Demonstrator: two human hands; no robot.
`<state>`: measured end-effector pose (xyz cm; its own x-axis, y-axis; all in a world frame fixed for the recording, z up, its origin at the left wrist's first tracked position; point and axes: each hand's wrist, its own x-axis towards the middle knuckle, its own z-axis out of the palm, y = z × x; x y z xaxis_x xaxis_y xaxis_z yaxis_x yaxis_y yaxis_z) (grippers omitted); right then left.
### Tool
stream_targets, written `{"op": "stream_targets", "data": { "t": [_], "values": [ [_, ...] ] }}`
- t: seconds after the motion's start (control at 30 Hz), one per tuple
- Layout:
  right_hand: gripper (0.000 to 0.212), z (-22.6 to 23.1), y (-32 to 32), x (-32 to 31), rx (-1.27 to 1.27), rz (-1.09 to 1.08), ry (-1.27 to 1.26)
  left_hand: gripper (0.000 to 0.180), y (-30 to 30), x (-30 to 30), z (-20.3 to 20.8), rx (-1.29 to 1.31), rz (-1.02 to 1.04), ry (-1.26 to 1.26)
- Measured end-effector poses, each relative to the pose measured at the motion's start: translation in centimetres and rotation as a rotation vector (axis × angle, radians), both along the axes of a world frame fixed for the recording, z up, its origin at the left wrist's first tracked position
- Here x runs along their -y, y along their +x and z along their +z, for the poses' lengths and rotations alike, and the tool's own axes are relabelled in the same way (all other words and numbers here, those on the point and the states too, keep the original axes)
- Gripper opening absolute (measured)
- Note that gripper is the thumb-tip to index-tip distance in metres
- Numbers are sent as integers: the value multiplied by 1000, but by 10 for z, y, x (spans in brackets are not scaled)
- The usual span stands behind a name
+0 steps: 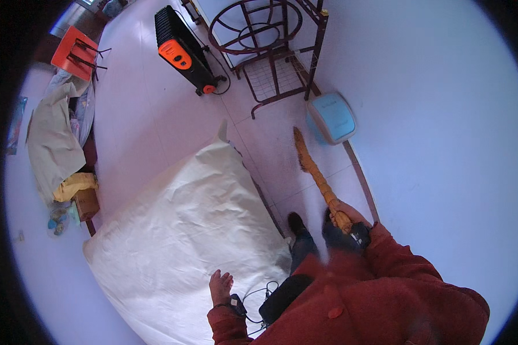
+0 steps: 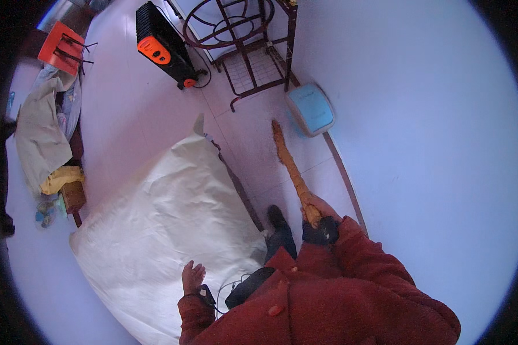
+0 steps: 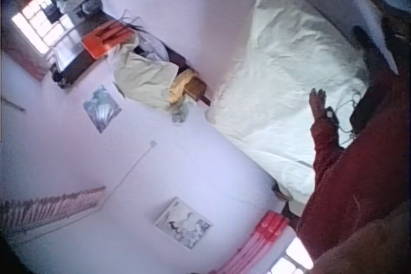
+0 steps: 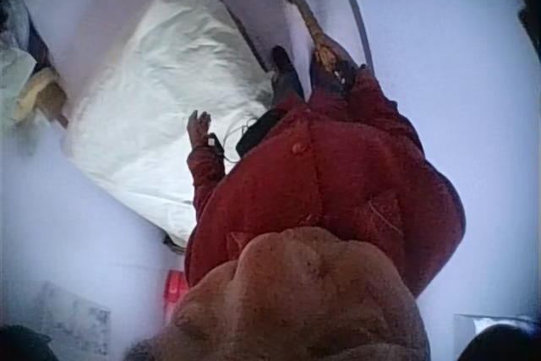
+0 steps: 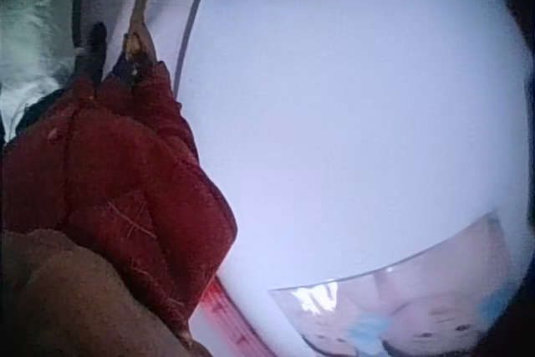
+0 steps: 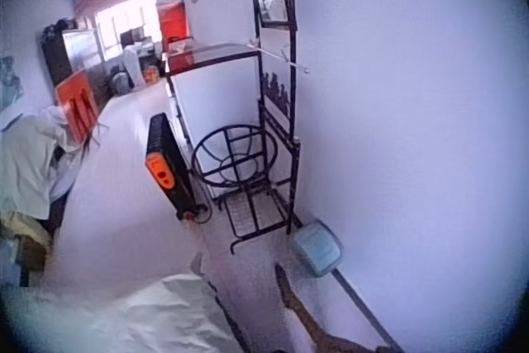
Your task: The person sweeps the tiled floor with a broom, moving around furniture and a heater to cover different areas of the room. The person continues sweeping near a doorway and along the base of cabinets and a bed.
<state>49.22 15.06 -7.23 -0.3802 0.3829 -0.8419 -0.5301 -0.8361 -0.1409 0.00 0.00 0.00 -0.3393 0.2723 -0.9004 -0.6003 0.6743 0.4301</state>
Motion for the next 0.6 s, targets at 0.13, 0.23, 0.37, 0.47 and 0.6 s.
{"op": "stream_targets", "data": {
  "t": [0.13, 0.23, 0.37, 0.47, 0.6],
  "values": [
    [21, 10, -17, -15, 147, 20, -72, 43, 26, 2, 24, -42, 16, -27],
    [21, -4, -25, -59, 88, 135, -27, 42, 47, -8, 16, -76, 115, -25],
    [23, -13, -37, -109, -13, 280, 67, 41, 75, 3, 30, -49, 221, -35],
    [25, -10, -25, -144, -3, 227, 88, 41, 96, -9, 37, -59, 257, -78],
    [27, 8, 2, -167, -112, 250, 249, 40, 127, -33, 57, -124, 214, -95]
  ]
}}
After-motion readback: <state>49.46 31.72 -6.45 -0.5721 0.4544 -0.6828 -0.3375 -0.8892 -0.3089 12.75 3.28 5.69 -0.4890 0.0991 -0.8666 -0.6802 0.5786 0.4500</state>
